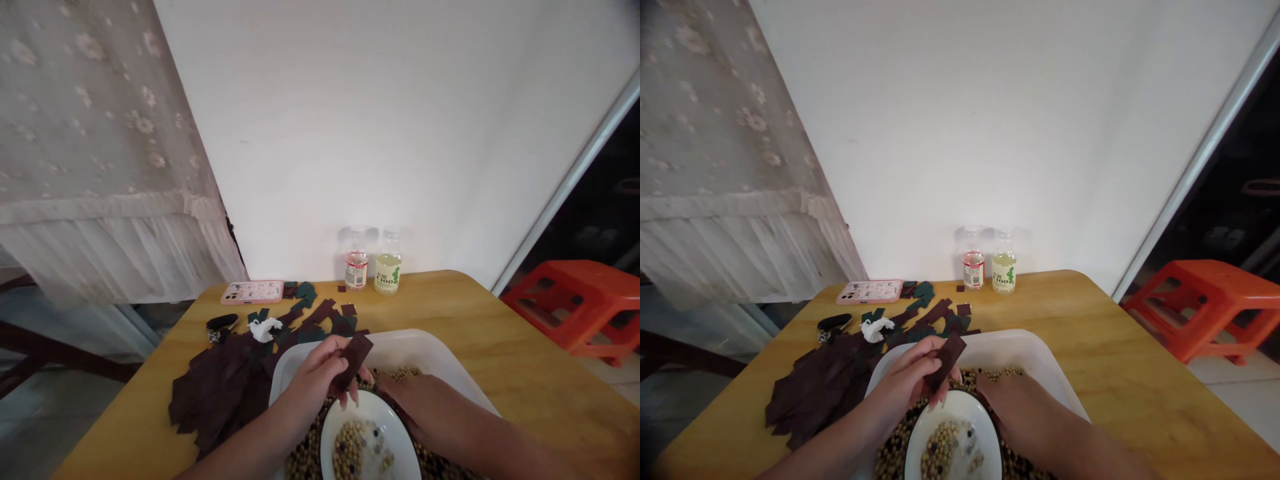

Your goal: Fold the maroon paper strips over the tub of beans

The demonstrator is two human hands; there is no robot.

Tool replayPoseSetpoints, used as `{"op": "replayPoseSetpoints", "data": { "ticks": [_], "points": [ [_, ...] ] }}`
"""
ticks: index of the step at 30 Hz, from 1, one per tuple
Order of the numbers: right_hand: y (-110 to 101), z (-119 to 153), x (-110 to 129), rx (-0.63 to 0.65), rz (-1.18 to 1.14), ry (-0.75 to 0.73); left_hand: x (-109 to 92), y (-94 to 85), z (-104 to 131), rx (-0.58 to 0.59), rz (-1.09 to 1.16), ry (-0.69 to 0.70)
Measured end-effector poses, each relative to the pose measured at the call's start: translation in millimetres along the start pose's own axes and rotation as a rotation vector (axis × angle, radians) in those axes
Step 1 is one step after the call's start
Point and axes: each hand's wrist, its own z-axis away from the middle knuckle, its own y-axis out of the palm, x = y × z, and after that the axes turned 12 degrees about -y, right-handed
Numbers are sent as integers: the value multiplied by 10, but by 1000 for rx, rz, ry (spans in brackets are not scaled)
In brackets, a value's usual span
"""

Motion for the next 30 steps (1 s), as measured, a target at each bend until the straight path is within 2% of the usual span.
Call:
{"op": "replayPoseSetpoints", "data": {
  "ticks": [8, 18, 24, 30],
  "points": [
    [-40, -5, 25, -1, -66, -16, -1, 11, 5, 2, -7, 4],
    [3, -9, -132, -11, -106, -14, -17, 14, -5, -1, -11, -6],
    [-14, -24, -149, 30, -113, 10, -11, 12, -4, -5, -10, -3],
    [-9, -21, -163, 19, -125, -2, 25, -23, -38, 34, -25, 9]
  ]
}}
